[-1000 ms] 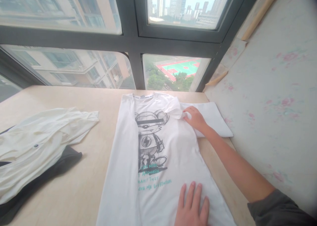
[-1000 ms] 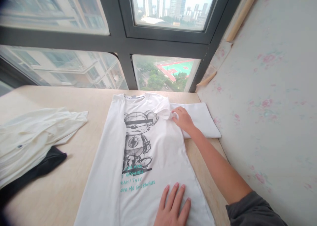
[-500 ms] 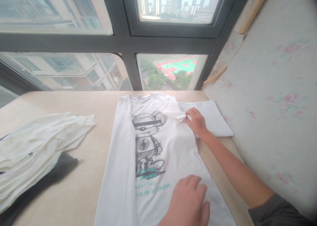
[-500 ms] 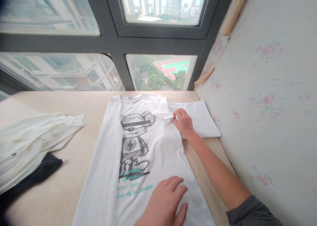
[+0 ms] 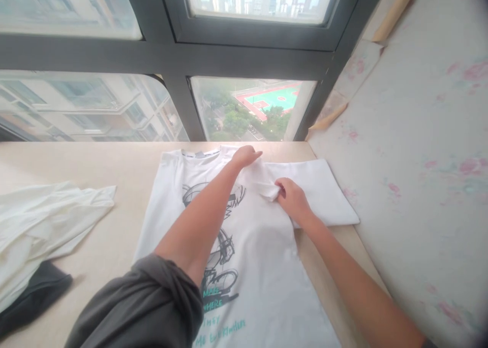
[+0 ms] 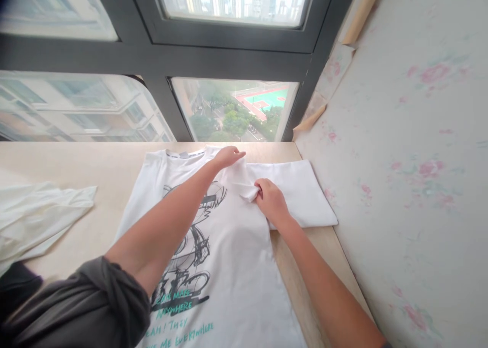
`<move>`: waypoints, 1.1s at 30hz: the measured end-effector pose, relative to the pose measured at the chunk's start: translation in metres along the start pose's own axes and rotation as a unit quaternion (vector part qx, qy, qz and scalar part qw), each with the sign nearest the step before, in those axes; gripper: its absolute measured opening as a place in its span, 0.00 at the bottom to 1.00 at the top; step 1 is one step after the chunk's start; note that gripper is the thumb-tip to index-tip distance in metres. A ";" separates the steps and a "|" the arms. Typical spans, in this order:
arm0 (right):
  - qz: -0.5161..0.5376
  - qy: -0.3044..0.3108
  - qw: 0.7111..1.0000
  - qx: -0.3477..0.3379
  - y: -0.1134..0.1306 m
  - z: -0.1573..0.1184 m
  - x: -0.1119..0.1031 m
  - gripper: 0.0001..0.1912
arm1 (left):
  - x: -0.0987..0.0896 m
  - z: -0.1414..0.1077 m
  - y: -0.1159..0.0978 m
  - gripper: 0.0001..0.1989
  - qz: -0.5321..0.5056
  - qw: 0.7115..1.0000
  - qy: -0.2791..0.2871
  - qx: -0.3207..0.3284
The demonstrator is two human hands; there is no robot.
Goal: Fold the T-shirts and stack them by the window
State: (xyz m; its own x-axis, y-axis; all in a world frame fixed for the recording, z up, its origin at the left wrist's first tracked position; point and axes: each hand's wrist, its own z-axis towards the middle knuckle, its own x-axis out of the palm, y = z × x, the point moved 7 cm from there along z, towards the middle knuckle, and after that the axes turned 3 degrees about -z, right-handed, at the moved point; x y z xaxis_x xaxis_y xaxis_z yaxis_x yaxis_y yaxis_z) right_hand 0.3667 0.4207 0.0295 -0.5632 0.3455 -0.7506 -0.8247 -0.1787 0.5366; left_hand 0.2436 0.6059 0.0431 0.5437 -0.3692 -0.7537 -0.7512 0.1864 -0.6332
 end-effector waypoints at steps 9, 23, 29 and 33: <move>0.008 -0.015 1.000 -0.021 0.009 -0.002 -0.010 0.18 | 0.012 0.037 0.008 0.14 -0.123 0.991 0.015 -0.059; 0.015 0.000 0.996 0.092 -0.018 0.002 -0.029 0.11 | -0.014 -0.033 -0.014 0.11 -0.087 0.993 -0.084 -0.011; 0.018 0.105 0.972 0.209 -0.038 0.086 -0.009 0.08 | 0.072 -0.219 -0.074 0.06 0.074 0.980 0.034 0.180; 0.042 0.188 0.951 0.242 -0.031 0.136 0.025 0.12 | 0.183 -0.342 -0.085 0.15 0.121 0.952 0.149 0.237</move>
State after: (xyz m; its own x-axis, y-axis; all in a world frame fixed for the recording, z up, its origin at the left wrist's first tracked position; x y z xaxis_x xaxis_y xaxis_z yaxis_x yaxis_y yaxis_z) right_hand 0.3849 0.5600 0.0468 -0.6789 -0.0208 -0.7340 -0.7077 0.2849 0.6465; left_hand 0.2792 0.2106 0.0194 0.1920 -0.4922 -0.8490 -0.5486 0.6635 -0.5087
